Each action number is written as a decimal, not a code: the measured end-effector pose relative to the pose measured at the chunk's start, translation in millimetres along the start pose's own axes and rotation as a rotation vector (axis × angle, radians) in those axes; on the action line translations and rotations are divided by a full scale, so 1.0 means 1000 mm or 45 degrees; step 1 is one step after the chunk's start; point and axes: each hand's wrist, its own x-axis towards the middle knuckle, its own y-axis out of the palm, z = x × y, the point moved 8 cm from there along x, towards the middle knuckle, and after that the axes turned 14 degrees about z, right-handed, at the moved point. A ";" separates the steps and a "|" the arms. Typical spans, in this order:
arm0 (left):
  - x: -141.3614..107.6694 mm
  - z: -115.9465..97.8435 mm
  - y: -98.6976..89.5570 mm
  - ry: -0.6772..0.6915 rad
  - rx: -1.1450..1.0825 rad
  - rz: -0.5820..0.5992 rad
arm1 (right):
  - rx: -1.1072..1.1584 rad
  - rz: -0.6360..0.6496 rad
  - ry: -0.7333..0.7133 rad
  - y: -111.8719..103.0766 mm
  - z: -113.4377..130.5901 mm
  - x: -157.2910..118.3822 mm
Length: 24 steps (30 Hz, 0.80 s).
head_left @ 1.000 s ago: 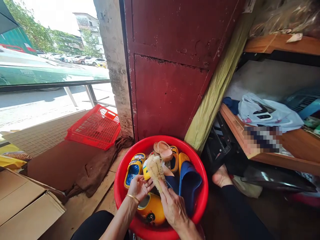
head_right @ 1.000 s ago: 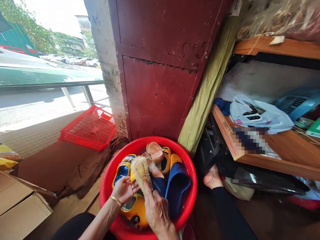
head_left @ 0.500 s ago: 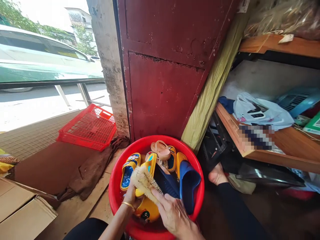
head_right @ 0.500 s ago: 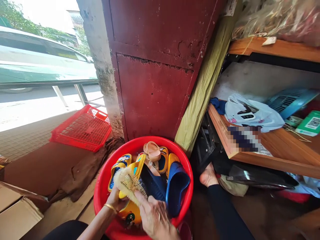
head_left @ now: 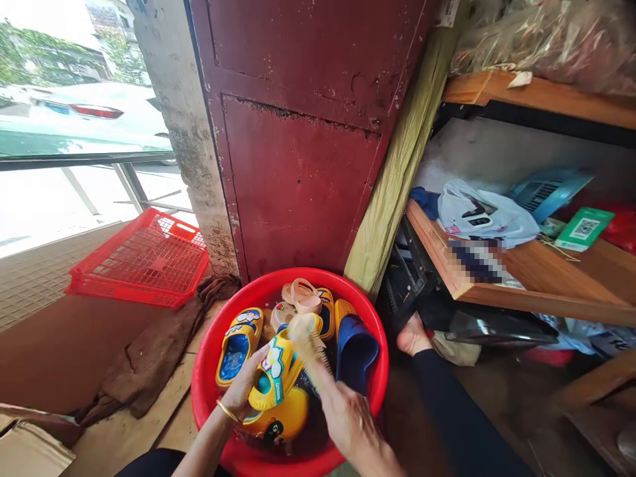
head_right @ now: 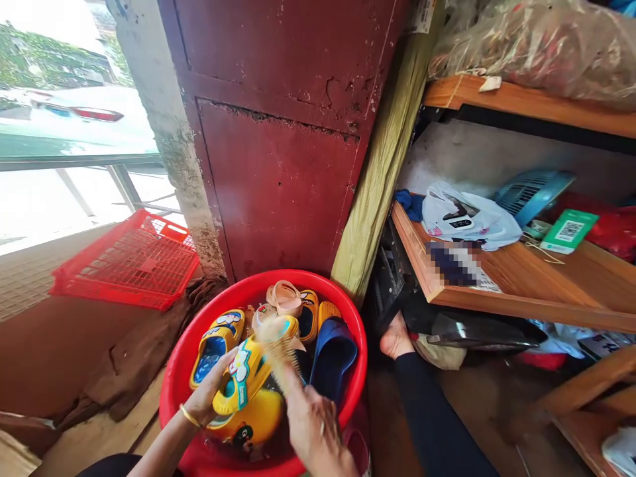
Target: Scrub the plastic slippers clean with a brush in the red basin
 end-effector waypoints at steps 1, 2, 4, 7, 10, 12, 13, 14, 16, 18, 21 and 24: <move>0.000 -0.002 0.005 -0.027 0.071 0.063 | 0.059 -0.029 0.054 -0.011 -0.013 -0.001; 0.000 -0.005 0.009 -0.053 0.147 0.111 | 0.121 -0.035 0.066 -0.022 -0.024 -0.002; -0.002 -0.014 0.011 -0.057 0.309 0.148 | 0.187 0.035 0.008 -0.041 -0.037 -0.005; -0.005 -0.031 0.007 0.026 0.516 0.165 | 0.030 0.235 -0.082 -0.052 -0.042 -0.017; -0.006 -0.036 0.003 -0.003 0.576 0.230 | -0.222 0.297 -0.123 -0.055 -0.038 -0.032; -0.005 -0.035 0.000 -0.048 0.529 0.229 | -0.293 0.310 -0.169 -0.055 -0.032 -0.035; -0.004 -0.035 -0.002 -0.051 0.492 0.205 | -0.293 0.334 -0.202 -0.054 -0.028 -0.035; -0.003 -0.035 -0.004 -0.039 0.447 0.170 | -0.275 0.366 -0.240 -0.052 -0.024 -0.033; 0.000 -0.035 -0.007 -0.005 0.301 0.123 | -0.190 0.413 -0.309 -0.046 -0.014 -0.026; 0.003 -0.034 -0.006 0.015 0.100 0.135 | -0.076 0.415 -0.341 -0.040 -0.005 -0.014; 0.005 -0.035 0.000 0.096 -0.191 0.203 | 0.159 0.336 -0.310 -0.027 0.007 0.007; 0.005 -0.026 0.010 0.139 -0.324 0.259 | 0.435 0.204 -0.209 -0.017 0.015 0.025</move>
